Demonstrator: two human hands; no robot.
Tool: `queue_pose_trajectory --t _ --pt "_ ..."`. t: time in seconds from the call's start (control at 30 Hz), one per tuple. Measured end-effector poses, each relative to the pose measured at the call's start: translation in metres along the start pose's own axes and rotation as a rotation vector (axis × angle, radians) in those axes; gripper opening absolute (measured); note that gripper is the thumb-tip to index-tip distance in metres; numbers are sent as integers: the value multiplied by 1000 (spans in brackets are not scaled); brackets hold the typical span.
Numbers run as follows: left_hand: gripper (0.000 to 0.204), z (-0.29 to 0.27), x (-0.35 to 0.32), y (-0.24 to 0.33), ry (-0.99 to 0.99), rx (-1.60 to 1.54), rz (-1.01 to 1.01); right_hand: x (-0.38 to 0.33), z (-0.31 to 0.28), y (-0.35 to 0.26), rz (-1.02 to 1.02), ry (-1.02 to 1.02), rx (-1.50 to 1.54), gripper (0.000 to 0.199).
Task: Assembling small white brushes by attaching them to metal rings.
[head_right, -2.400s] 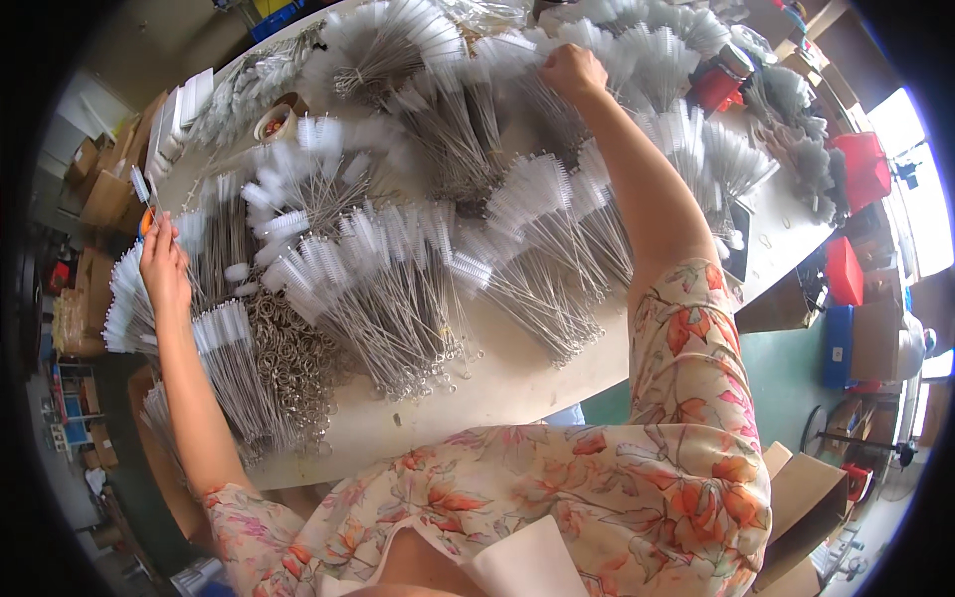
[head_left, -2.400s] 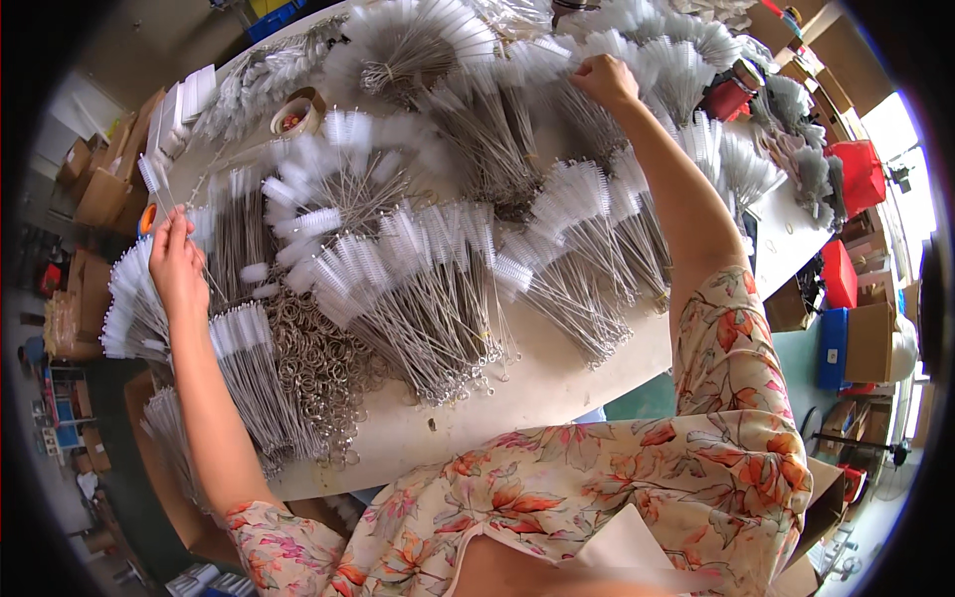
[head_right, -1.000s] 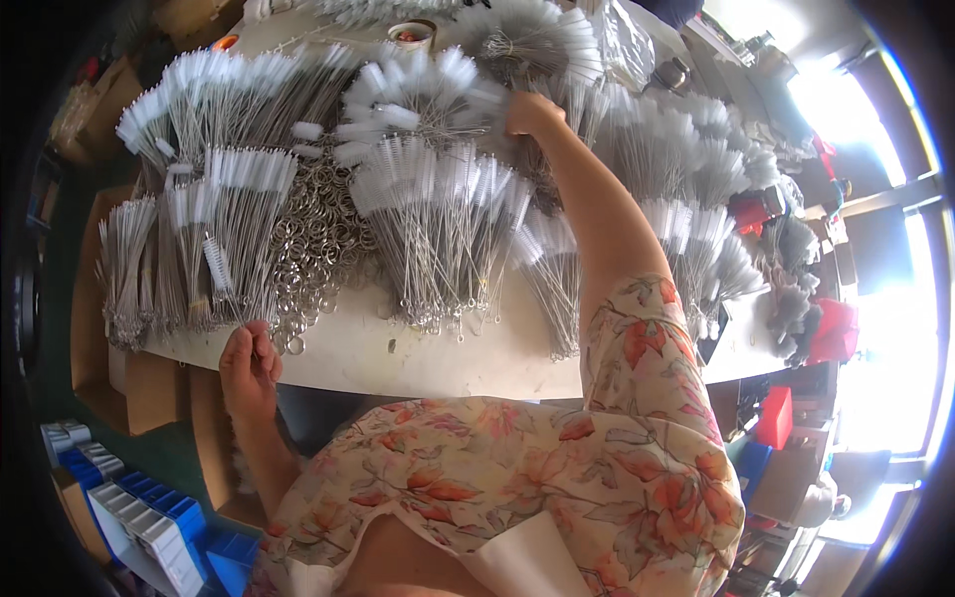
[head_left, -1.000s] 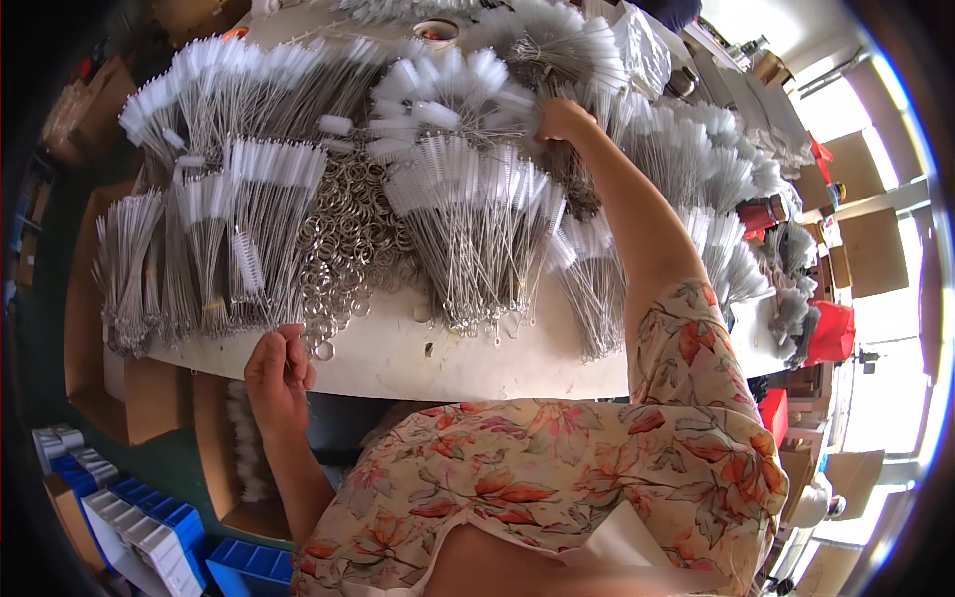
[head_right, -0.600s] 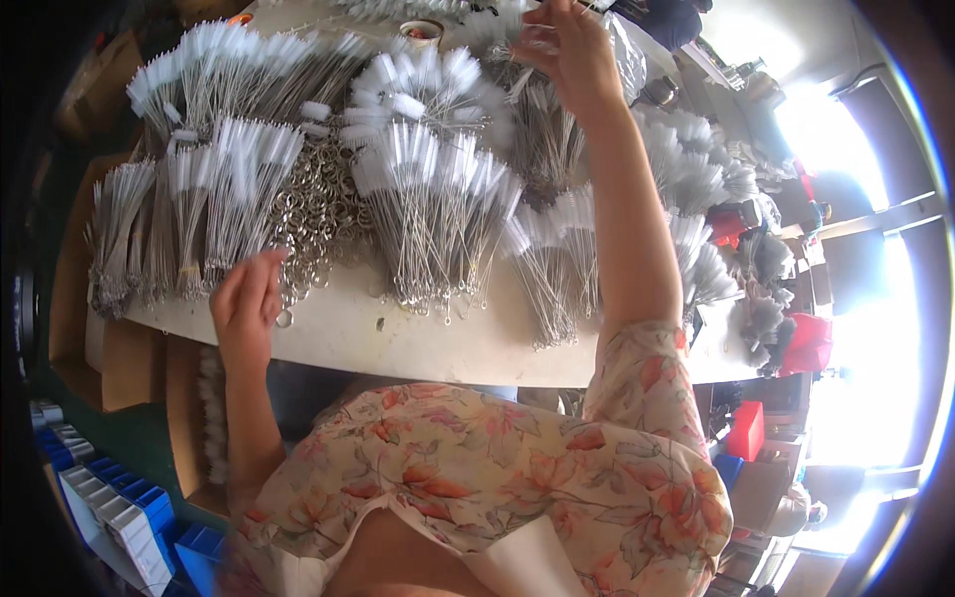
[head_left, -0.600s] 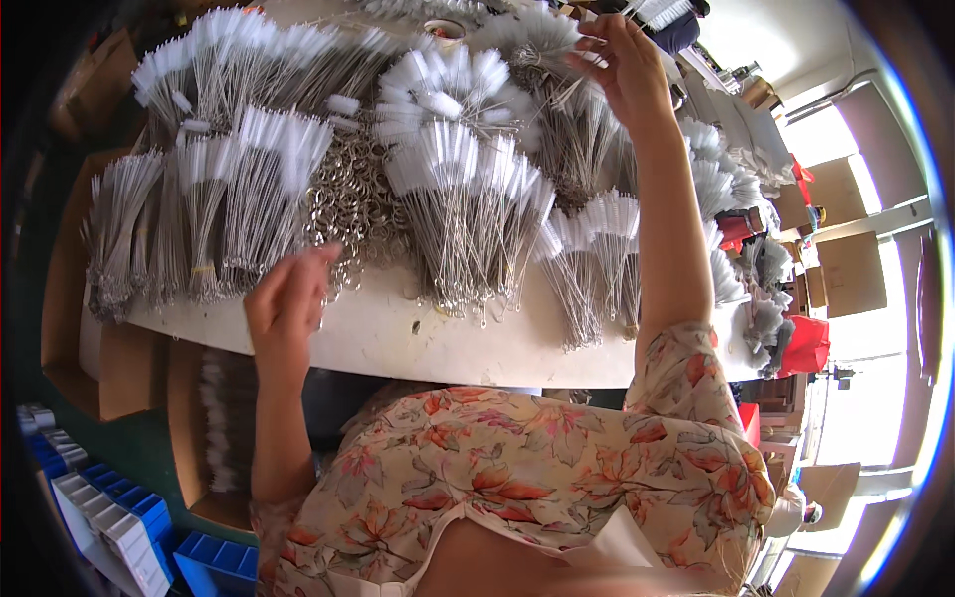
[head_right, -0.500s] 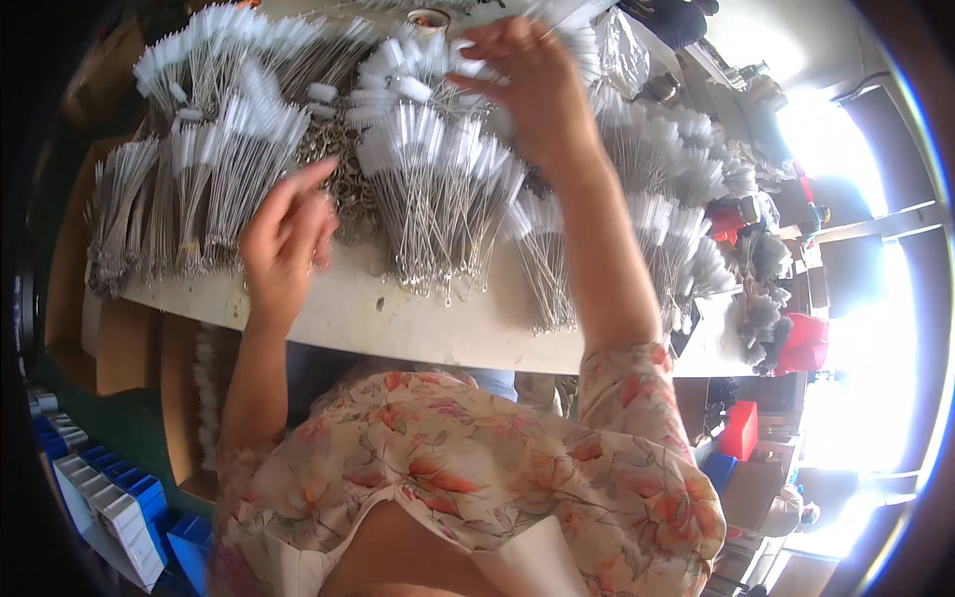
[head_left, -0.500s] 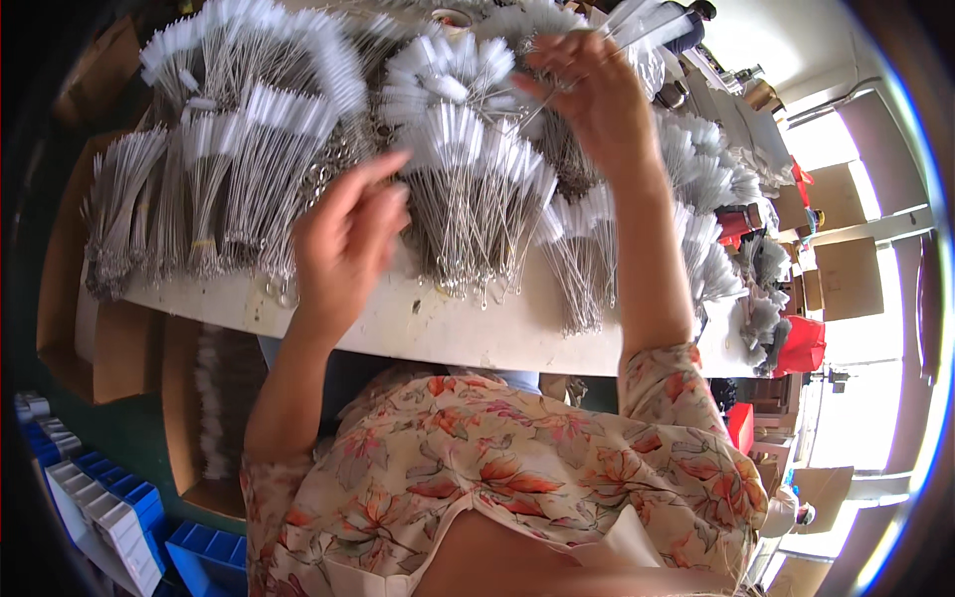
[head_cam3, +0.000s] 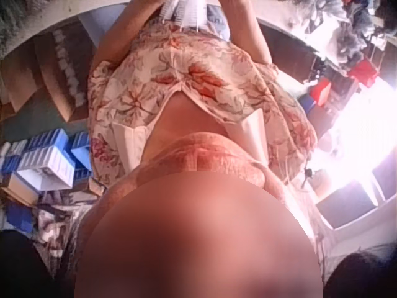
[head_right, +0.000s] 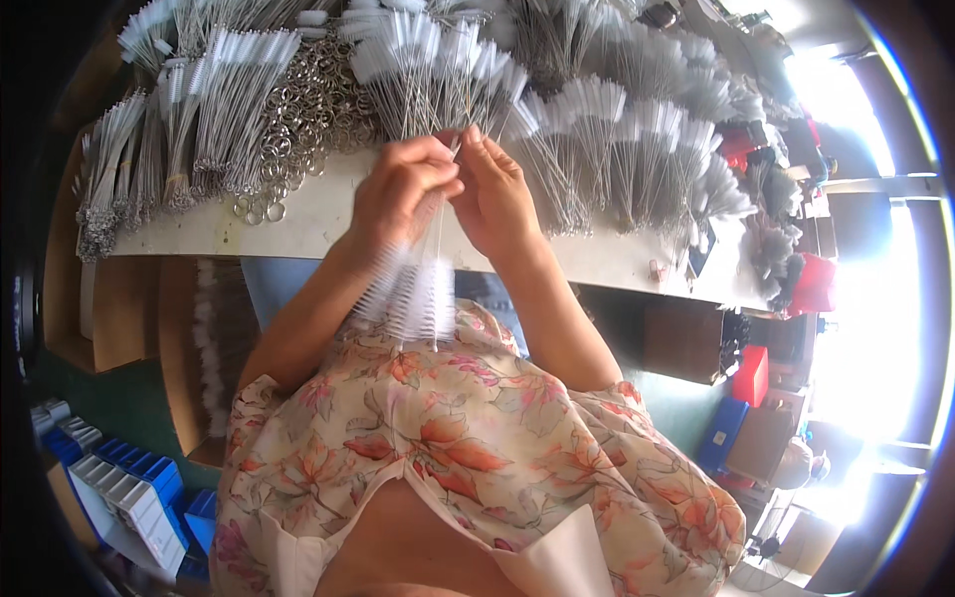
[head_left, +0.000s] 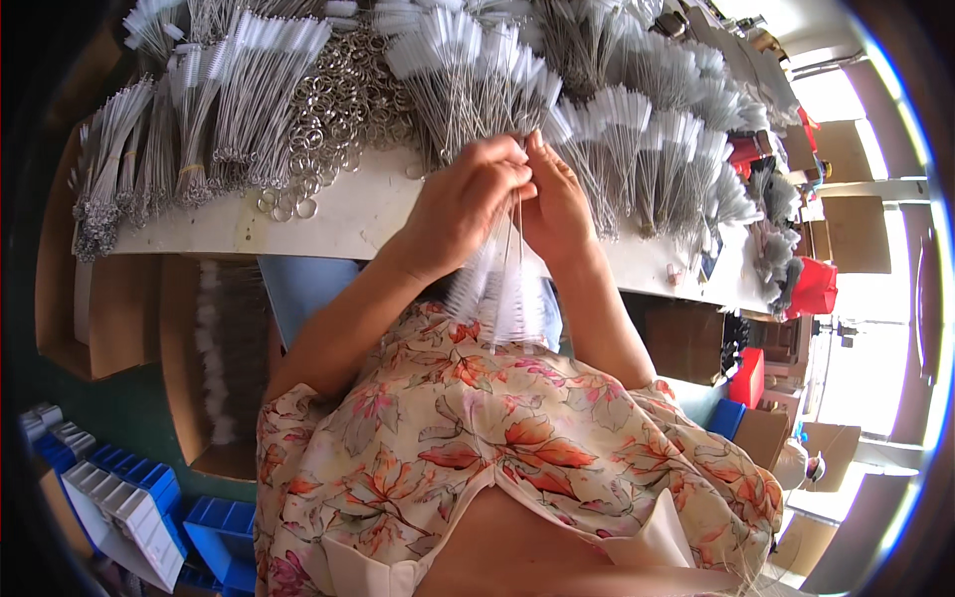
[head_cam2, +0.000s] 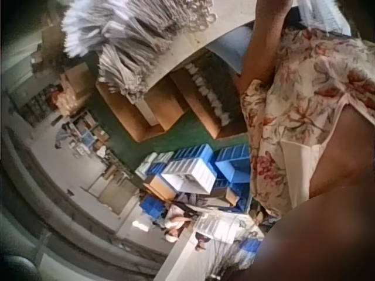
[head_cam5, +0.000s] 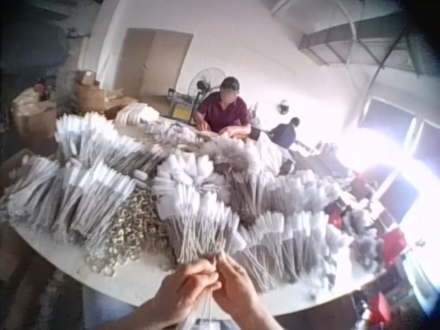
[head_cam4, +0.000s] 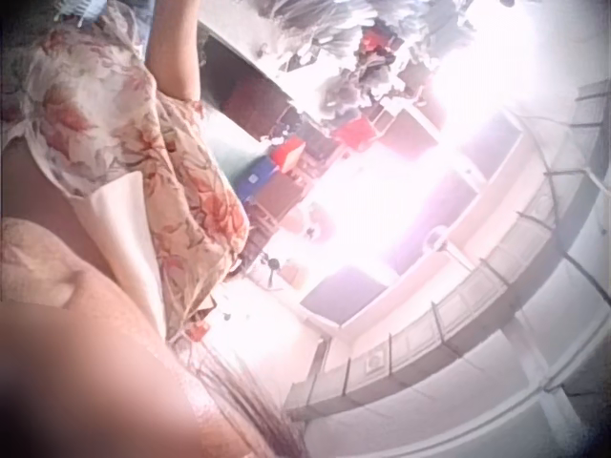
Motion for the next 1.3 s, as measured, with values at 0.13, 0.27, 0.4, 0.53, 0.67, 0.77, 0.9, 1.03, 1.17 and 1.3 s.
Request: queue_pose_trajectory --t 0.13,0.27,0.4,0.53,0.67,0.77,0.9,1.03,1.17,1.3 --pt "30 1 -28 6 -58 -19 -78 -5 -3 2 93 -46 262 16" --pt "34 -6 -57 -5 -161 18 -217 -25 0 -50 210 -140 -1501 20" --pt "33 6 -88 -24 -315 -101 -474 -38 -20 -11 122 -421 -2734 6" --pt "26 -3 -95 -27 -273 -61 -487 -39 -7 37 234 -355 -1829 7" --pt "23 -34 -90 -10 -146 -8 -290 -42 -12 68 637 -261 -1156 13" --pt "25 -56 -71 -3 -251 100 -211 -53 -14 74 872 -226 -1006 11" --pt "26 -138 -97 -89 -233 551 -678 -20 2 0 62 -422 -2269 12" --pt "17 -115 -89 -96 -401 721 -447 -23 0 17 -147 -405 -1937 9" --pt "10 -95 -65 -107 -140 275 -632 -3 33 28 -62 -267 -1312 12" --pt "11 -56 -57 -101 66 -775 -988 9 59 14 -134 -182 -1213 11"
Point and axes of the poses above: each hand's wrist, its own x-axis towards the middle knuckle, its own z-axis out of the palm, y = z × x, the point moved 10 cm from there along x, towards the middle knuckle, and after that the axes turned 9 degrees about x, right-handed, at the moved point
